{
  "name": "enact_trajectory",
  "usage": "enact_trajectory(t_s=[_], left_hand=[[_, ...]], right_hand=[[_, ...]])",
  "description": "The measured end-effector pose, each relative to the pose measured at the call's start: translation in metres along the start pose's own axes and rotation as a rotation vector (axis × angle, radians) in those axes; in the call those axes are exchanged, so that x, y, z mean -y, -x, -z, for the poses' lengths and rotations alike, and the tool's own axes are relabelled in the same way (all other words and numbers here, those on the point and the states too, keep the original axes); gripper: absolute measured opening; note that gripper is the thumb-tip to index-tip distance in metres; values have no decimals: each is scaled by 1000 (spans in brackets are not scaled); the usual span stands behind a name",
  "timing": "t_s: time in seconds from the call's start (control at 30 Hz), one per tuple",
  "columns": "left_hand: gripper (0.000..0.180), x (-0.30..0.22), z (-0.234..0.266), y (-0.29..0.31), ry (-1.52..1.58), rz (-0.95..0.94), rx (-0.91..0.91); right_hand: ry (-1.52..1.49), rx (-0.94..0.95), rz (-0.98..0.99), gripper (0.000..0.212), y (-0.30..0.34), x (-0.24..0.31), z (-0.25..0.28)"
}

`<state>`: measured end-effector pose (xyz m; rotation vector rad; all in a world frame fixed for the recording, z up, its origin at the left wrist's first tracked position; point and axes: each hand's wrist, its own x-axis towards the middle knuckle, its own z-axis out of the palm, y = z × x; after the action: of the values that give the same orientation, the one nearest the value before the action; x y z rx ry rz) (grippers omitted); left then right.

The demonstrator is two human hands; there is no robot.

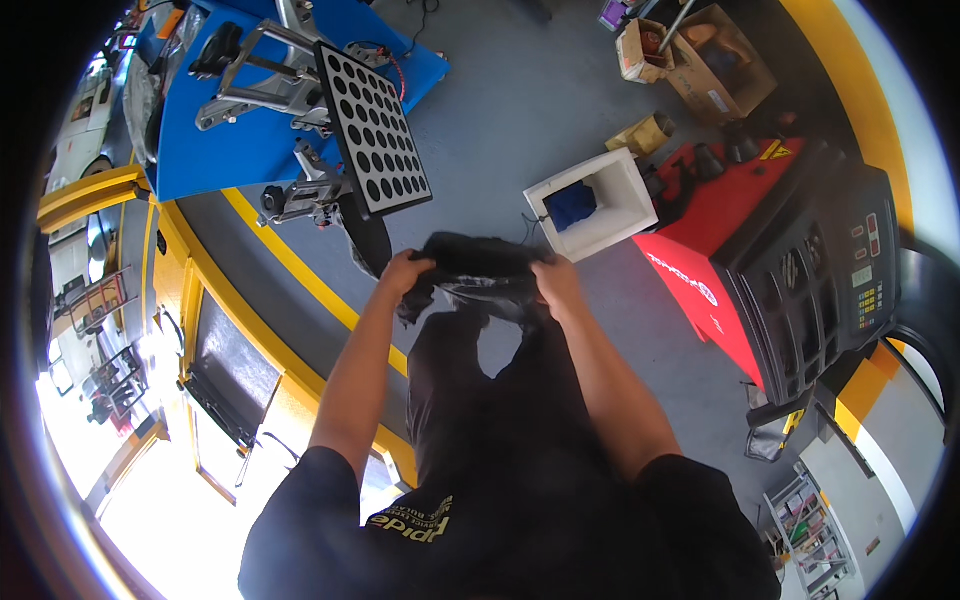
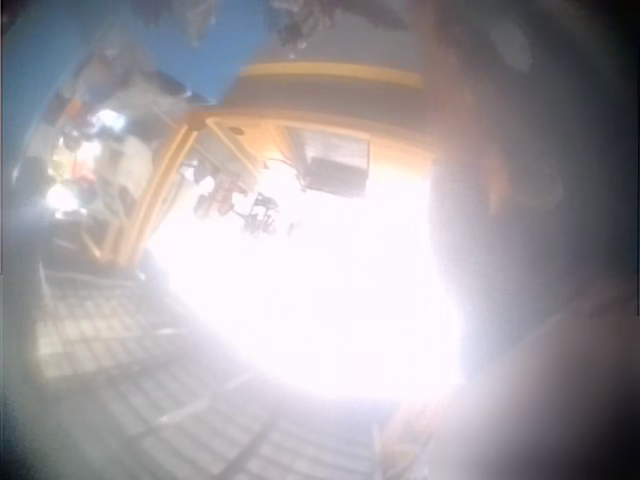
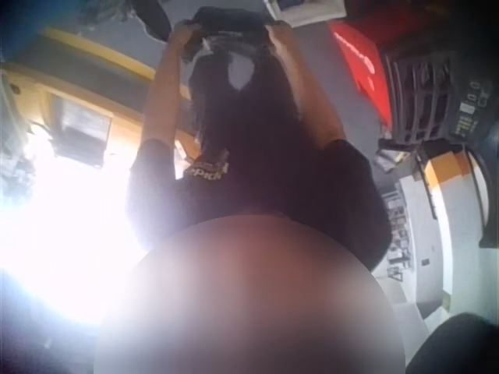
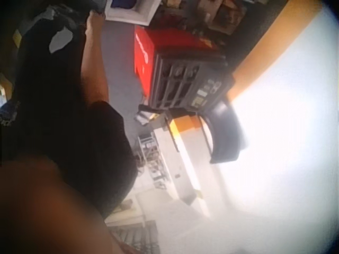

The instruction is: The person adjusts a blue machine in a workshop, using both hands to manipulate knobs and levers. They then handle a black rubber part, placing it into a white box.

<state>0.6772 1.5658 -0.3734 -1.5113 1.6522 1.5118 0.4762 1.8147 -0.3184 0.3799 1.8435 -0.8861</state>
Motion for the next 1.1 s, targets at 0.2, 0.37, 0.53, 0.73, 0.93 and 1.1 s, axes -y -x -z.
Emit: enact_trajectory(t_s=[0.2,0.37,0.53,0.73,0.93,1.1], left_hand=[[61,-50,31,-97,100,-180,-111],[46,-94,85,-86,468,-118,169],[38,-119,119,-52,351,-163,379],[40,-139,131,-59,195,-192,550],[42,-127,119,-18,388,-88,593],[32,-127,127,-27,796,164,649]], right_hand=[[-188,233,-50,32,-28,77,-79],[-304,502,14,31,45,127,-84],[-218,462,121,23,126,186,-86],[122,234,318,28,141,224,-115],[470,82,523,35,178,233,-124],[627,6,734,33,164,257,-133]])
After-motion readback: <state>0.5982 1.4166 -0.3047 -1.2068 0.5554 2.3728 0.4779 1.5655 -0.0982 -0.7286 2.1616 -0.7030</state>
